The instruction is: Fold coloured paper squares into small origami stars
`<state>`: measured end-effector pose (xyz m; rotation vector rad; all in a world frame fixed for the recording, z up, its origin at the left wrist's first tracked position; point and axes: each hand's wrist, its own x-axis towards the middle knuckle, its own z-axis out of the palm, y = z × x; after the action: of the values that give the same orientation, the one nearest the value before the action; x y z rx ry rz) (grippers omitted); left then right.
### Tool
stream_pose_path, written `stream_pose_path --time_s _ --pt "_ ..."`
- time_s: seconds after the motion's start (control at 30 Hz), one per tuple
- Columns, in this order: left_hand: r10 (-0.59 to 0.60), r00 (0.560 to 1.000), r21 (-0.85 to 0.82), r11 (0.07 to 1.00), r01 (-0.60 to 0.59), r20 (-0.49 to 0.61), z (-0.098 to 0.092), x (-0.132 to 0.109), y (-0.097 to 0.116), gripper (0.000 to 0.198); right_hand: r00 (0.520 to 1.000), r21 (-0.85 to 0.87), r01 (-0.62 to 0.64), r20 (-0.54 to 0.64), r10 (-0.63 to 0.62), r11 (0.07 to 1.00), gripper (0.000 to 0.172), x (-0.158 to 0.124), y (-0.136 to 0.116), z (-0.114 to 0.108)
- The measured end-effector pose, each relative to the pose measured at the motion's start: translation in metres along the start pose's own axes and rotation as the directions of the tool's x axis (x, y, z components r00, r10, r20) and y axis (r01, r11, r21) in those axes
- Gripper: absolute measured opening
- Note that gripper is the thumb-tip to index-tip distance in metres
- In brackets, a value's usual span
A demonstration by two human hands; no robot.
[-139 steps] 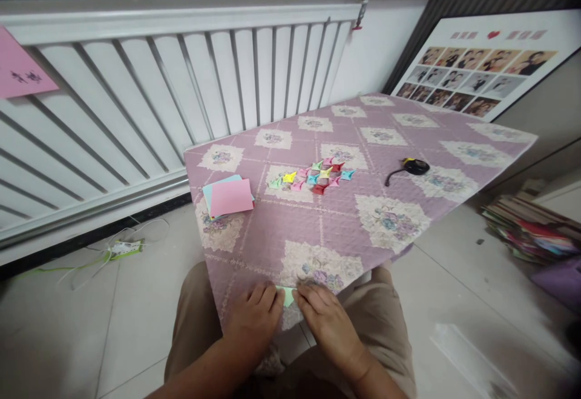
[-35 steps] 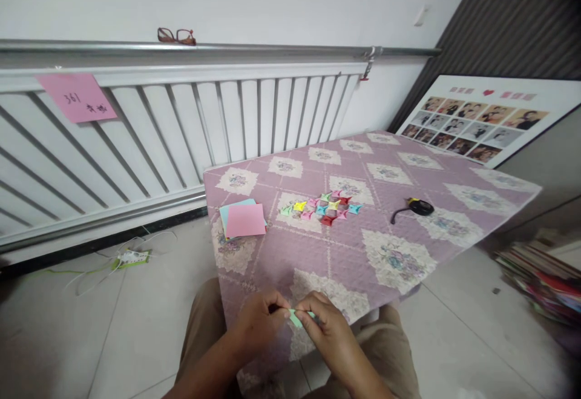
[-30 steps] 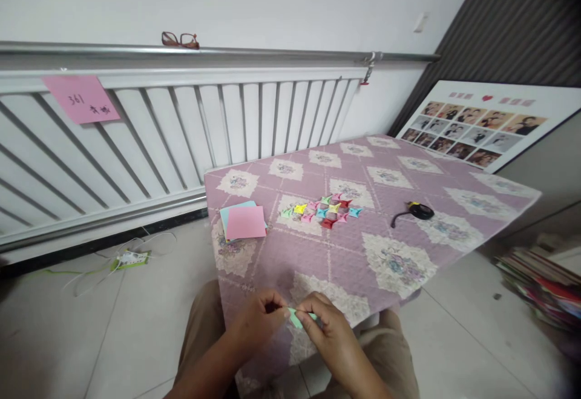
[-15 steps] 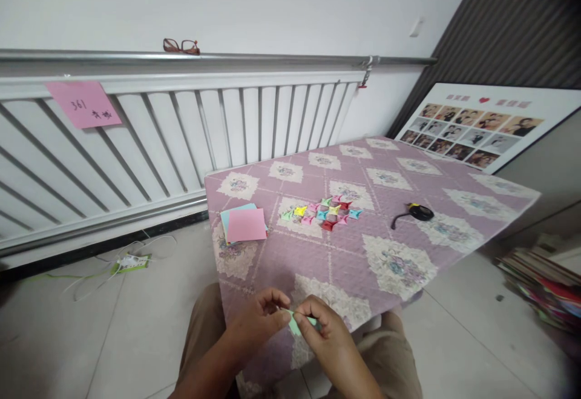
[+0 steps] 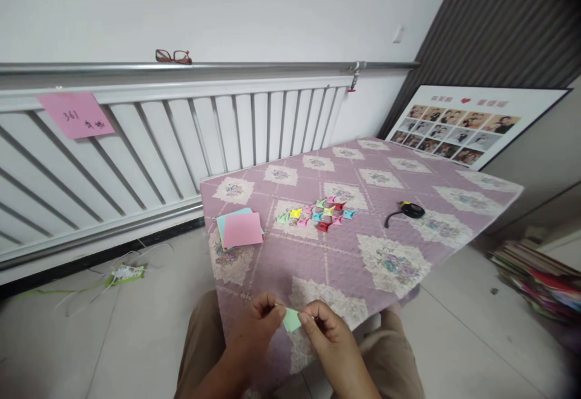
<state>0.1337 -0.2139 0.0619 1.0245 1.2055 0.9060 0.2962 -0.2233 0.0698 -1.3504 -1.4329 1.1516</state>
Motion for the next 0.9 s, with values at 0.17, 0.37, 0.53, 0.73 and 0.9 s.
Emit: stream_pose_path --time_s 0.17,0.37,0.53,0.73,0.9 --pt "0.070 0.997 -0.067 0.995 -0.068 0.030 0.012 0.000 -0.003 0.030 0.998 0.022 0.020 -0.066 -0.019 1.000 0.036 0.000 -0.007 0.001" --pt "0.096 0.995 0.023 0.995 -0.097 0.026 0.014 -0.003 -0.006 0.020 0.997 0.104 -0.016 -0.070 0.024 0.994 0.038 0.000 -0.003 0.002" --pt "0.101 0.995 0.087 0.991 -0.101 0.008 0.010 -0.005 -0.007 0.021 0.999 0.101 -0.013 -0.046 0.017 0.995 0.037 -0.001 0.001 -0.001" --pt "0.141 0.990 0.143 0.980 -0.136 -0.026 0.009 -0.006 -0.009 0.017 0.989 0.005 0.057 -0.138 -0.056 0.998 0.038 -0.008 -0.003 0.007" --pt "0.099 0.995 0.091 0.991 -0.099 0.002 0.008 -0.007 -0.001 0.016 0.985 -0.009 0.043 -0.168 -0.044 0.999 0.039 -0.007 -0.004 0.011"
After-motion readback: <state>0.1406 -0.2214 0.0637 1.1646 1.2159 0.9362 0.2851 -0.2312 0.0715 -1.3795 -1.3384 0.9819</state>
